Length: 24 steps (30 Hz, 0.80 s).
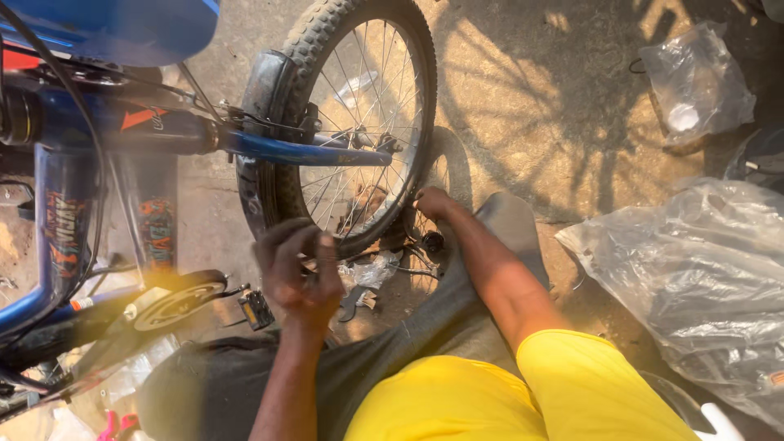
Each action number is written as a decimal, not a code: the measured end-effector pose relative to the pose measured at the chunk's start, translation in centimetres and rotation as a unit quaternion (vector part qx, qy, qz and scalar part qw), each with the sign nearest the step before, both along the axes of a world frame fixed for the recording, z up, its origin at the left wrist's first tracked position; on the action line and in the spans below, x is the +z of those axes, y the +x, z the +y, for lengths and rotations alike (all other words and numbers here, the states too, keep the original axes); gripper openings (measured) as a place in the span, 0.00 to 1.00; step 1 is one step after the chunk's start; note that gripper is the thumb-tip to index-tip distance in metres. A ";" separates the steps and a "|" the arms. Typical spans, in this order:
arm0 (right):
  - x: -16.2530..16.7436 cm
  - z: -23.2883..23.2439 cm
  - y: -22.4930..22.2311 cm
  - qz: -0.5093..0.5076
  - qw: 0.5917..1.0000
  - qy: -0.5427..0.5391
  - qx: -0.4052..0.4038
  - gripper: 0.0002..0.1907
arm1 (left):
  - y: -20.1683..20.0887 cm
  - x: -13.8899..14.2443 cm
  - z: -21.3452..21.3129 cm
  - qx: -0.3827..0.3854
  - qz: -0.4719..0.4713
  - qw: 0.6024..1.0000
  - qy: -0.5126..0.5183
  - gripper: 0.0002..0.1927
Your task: The person adjusts the bicycle seat, installs a bell on the handlebar, and tightens the front wheel nuts. They use a screwdriver and wrench to secure the components.
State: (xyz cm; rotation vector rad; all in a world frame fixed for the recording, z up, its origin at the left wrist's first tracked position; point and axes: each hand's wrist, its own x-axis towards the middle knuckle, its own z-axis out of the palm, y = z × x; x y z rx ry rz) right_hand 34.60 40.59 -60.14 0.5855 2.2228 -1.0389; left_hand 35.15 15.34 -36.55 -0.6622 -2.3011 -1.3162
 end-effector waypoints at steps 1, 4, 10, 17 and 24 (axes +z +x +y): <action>0.4 1.2 0.0 0.024 0.999 -0.001 -0.025 0.20 | 0.2 -1.2 1.2 -0.019 -0.023 0.999 0.017 0.02; 1.4 7.5 -1.5 0.103 0.985 0.006 -0.137 0.18 | 2.5 -4.1 2.7 -0.098 -0.084 0.984 -0.122 0.04; 2.3 28.3 -5.7 0.159 0.895 0.111 -0.402 0.09 | 4.2 -10.3 6.4 -0.183 -0.322 0.890 -0.265 0.10; 3.0 49.6 -11.2 0.255 0.828 0.344 -0.361 0.14 | 0.9 -18.3 11.2 -0.132 -0.549 0.761 -0.321 0.11; 4.2 58.0 -16.0 0.130 0.828 0.338 -0.428 0.36 | -3.1 -24.0 16.9 -0.066 -0.665 0.689 -0.280 0.12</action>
